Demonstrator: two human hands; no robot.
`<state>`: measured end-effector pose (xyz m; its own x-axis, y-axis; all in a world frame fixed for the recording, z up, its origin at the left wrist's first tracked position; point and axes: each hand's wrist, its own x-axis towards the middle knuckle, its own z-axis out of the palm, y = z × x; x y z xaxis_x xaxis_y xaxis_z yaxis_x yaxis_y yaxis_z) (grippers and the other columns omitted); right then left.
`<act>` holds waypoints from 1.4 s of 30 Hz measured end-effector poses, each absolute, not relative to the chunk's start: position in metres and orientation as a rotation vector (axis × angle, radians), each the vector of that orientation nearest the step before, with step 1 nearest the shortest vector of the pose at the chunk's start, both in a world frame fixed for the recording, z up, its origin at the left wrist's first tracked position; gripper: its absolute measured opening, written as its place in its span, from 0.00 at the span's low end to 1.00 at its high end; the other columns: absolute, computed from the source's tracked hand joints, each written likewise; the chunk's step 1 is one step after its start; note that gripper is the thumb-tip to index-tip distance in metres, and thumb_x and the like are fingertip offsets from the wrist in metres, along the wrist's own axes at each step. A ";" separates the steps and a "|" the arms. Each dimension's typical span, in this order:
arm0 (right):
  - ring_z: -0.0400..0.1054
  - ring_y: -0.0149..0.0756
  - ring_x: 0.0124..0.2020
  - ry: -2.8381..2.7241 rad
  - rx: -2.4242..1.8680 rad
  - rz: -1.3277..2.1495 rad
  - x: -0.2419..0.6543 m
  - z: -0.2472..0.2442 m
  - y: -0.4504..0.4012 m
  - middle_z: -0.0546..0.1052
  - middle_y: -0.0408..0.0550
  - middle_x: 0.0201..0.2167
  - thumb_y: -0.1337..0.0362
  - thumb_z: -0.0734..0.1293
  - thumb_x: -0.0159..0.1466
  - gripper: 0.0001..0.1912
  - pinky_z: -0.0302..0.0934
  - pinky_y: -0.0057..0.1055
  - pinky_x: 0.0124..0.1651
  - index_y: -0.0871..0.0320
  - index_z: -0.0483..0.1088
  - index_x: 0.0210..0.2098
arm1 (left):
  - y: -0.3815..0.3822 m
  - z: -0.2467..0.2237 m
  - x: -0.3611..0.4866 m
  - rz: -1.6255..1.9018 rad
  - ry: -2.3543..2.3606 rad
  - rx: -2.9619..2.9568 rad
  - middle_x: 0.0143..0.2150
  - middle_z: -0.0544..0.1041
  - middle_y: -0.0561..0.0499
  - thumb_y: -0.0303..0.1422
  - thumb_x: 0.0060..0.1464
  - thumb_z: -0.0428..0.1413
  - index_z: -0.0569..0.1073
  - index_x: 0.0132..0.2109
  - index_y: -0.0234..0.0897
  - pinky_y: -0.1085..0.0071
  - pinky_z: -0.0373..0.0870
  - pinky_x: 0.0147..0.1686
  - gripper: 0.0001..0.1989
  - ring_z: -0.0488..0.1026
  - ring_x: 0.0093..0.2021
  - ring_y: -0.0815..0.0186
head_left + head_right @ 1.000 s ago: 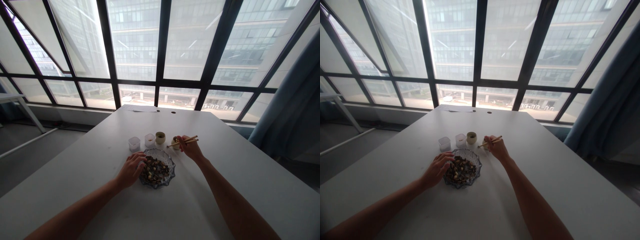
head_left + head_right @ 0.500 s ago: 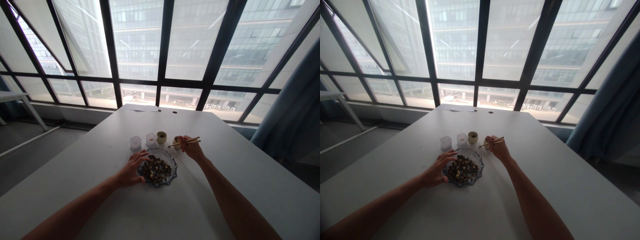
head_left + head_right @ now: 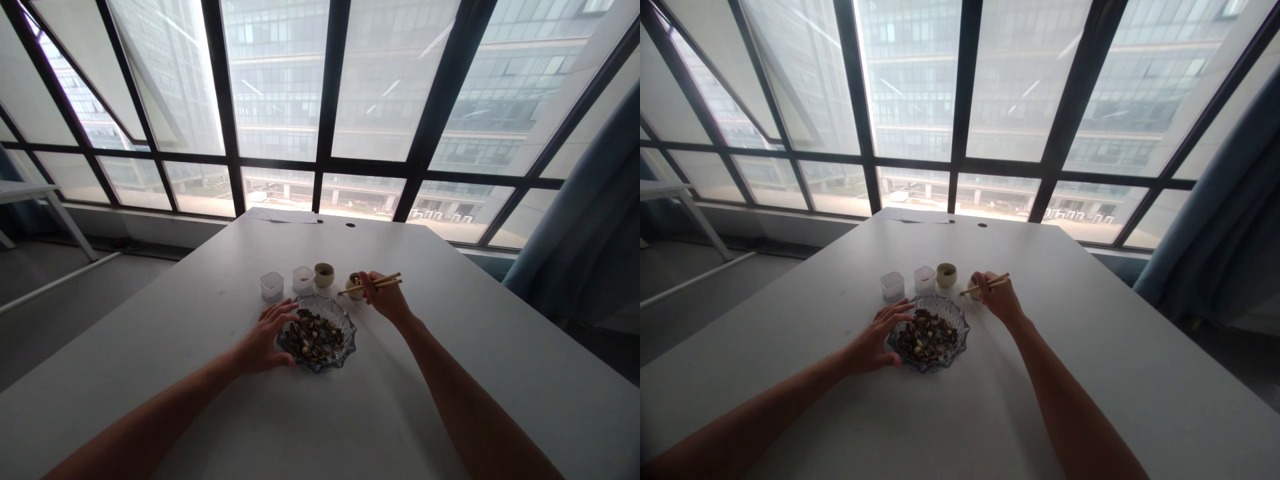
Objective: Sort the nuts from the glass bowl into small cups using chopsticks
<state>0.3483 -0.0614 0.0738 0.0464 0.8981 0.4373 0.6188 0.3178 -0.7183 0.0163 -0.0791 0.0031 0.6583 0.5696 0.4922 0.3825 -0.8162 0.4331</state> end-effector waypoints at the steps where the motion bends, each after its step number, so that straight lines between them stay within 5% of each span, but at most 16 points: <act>1: 0.68 0.34 0.15 -1.669 -1.388 0.383 0.348 0.074 -0.061 0.73 0.46 0.17 0.35 0.57 0.64 0.32 0.60 0.27 0.17 0.59 0.71 0.30 | -0.079 0.003 0.016 0.912 0.765 2.586 0.69 0.62 0.36 0.67 0.45 0.53 0.67 0.60 0.41 0.46 0.51 0.67 0.44 0.53 0.71 0.44; 32: 0.66 0.34 0.13 -1.671 -1.378 0.276 0.345 0.079 -0.067 0.71 0.45 0.15 0.34 0.54 0.65 0.32 0.59 0.28 0.16 0.55 0.66 0.26 | -0.082 0.006 0.018 0.893 0.806 2.589 0.68 0.63 0.37 0.67 0.46 0.54 0.68 0.59 0.41 0.48 0.52 0.67 0.43 0.54 0.71 0.45; 42: 0.66 0.33 0.12 -1.512 -1.247 0.448 0.336 0.121 -0.089 0.74 0.48 0.15 0.32 0.60 0.61 0.32 0.60 0.27 0.15 0.57 0.68 0.26 | -0.086 0.007 0.024 0.932 0.867 2.528 0.69 0.61 0.35 0.65 0.48 0.55 0.66 0.60 0.39 0.44 0.51 0.67 0.42 0.52 0.71 0.45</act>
<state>0.3365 -0.0888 0.1207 0.1233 0.8667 0.4834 0.4635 0.3804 -0.8003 0.0243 -0.0857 0.0073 0.6053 0.6348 0.4803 0.4331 -0.7689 0.4703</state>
